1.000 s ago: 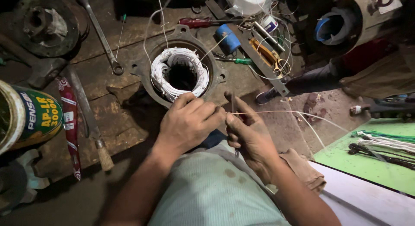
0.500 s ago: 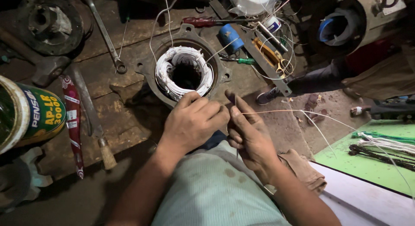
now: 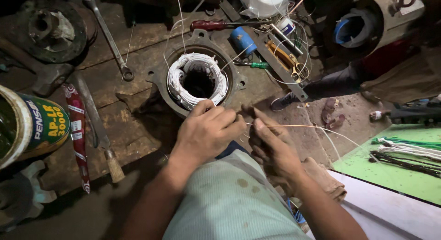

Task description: The person threads insulated copper wire into the slots of a motor stator housing on a cluttered workbench, winding and pressing the wire coils into place by hand. They pull wire from a spool, continue winding turns around the stator, and near the end use a small bladed tool to cut or trim the wire.

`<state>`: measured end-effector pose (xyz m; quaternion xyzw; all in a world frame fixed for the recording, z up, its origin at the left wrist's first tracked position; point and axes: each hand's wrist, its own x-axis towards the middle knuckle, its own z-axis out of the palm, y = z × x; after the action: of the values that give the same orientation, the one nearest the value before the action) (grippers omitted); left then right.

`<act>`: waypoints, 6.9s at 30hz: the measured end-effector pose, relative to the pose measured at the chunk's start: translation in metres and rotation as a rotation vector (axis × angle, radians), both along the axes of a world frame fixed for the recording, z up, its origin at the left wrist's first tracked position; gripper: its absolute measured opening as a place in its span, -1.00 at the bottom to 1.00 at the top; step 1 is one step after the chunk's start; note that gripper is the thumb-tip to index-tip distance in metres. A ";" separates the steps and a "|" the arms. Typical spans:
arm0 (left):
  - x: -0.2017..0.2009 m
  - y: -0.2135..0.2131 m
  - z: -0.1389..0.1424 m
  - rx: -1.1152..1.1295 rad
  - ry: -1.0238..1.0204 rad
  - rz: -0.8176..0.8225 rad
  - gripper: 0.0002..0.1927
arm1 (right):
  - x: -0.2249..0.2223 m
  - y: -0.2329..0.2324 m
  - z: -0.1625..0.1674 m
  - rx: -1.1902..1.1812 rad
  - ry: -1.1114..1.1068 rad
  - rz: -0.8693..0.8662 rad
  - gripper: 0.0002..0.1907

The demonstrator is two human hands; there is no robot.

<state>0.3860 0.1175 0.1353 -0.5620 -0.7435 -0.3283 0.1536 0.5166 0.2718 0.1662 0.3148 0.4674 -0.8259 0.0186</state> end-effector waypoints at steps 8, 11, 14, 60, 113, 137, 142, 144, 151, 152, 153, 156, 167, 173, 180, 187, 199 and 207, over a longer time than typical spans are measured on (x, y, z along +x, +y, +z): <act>-0.004 -0.001 0.002 0.012 -0.091 -0.031 -0.86 | 0.046 0.063 -0.007 0.430 0.107 -0.115 -0.45; -0.004 -0.001 0.004 -0.029 -0.101 -0.049 -0.87 | 0.047 0.079 -0.022 0.693 0.049 0.229 -0.46; -0.003 -0.001 0.004 -0.030 -0.096 -0.034 -0.86 | 0.044 0.078 -0.038 1.039 0.392 0.605 -0.53; 0.042 0.043 0.024 -0.133 -0.093 0.382 -0.53 | -0.034 0.261 -0.120 1.242 0.104 0.839 -0.47; 0.040 0.032 0.015 0.035 -0.252 0.342 -0.70 | -0.036 0.129 0.002 0.804 0.391 0.938 -0.75; 0.037 0.022 0.003 0.019 -0.212 0.335 -0.77 | -0.031 0.128 -0.013 0.913 0.478 0.864 -0.83; 0.035 0.029 -0.002 0.055 -0.083 0.394 -0.89 | -0.024 0.143 -0.027 0.918 0.413 0.864 -0.82; 0.034 0.033 -0.003 0.076 -0.057 0.398 -0.91 | -0.012 0.161 -0.035 1.184 0.417 0.895 -0.84; 0.034 0.028 -0.011 0.047 -0.086 0.392 -0.85 | 0.014 0.200 -0.087 1.303 0.511 0.911 -0.82; 0.034 0.027 -0.013 0.042 -0.092 0.387 -0.82 | 0.012 0.199 -0.092 1.373 0.462 0.965 -0.82; 0.035 0.028 -0.016 0.046 -0.088 0.405 -0.80 | 0.009 0.198 -0.094 1.445 0.416 1.022 -0.82; 0.036 0.031 -0.022 0.048 -0.057 0.459 -0.73 | -0.005 0.186 -0.087 1.635 0.629 0.958 -0.68; 0.094 -0.053 -0.058 0.216 -0.002 0.845 -0.66 | -0.041 0.217 -0.095 1.563 1.104 0.857 -0.27; 0.102 -0.196 -0.118 0.639 -0.288 1.516 -0.80 | -0.086 0.222 -0.170 1.361 1.192 1.272 -0.57; 0.070 -0.356 -0.112 0.883 -0.527 1.687 -0.64 | -0.068 0.120 -0.144 1.515 0.520 1.416 -0.56; -0.030 -0.486 -0.078 1.003 -0.704 1.355 -0.40 | -0.020 -0.039 -0.073 1.696 0.985 0.732 -0.74; -0.056 -0.514 -0.082 2.176 -0.887 0.538 -0.40 | 0.001 -0.102 -0.067 1.950 0.501 0.858 -0.72; -0.016 -0.523 -0.071 1.680 -0.428 0.512 -0.58 | -0.033 -0.104 -0.064 1.921 0.759 0.895 -0.60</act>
<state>0.3699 -0.4052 0.0645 -0.0090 -0.3736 -0.8164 0.4402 0.4834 0.1676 0.1020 -0.2688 0.9561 -0.0850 -0.0803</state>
